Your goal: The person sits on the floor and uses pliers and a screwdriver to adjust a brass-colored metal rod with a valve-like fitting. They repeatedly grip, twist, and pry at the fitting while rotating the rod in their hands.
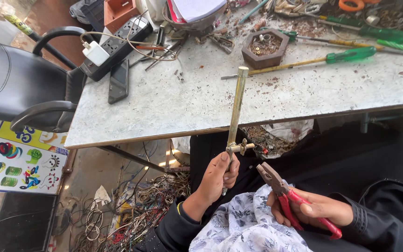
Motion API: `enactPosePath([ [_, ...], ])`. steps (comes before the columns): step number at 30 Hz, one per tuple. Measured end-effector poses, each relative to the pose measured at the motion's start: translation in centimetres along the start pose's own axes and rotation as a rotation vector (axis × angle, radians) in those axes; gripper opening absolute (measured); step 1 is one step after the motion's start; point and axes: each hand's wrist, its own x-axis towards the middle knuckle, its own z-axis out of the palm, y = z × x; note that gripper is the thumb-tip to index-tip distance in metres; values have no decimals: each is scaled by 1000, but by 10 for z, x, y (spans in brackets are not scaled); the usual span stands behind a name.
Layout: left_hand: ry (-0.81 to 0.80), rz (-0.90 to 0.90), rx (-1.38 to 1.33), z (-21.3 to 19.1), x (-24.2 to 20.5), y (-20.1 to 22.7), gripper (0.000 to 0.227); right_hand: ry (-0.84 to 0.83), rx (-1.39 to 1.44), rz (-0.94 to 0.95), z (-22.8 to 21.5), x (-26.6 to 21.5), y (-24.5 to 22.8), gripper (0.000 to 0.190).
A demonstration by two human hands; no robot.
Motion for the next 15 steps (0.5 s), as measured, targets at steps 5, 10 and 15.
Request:
enactPosePath([
  [5, 3, -7, -4, 0, 2, 0, 46, -10, 31, -26, 1, 1, 1, 90],
  [10, 0, 16, 26, -1, 2, 0, 47, 1, 48, 19, 3, 1, -2, 92],
  [15, 0, 17, 25, -2, 2, -1, 48, 5, 68, -12, 7, 1, -4, 92],
])
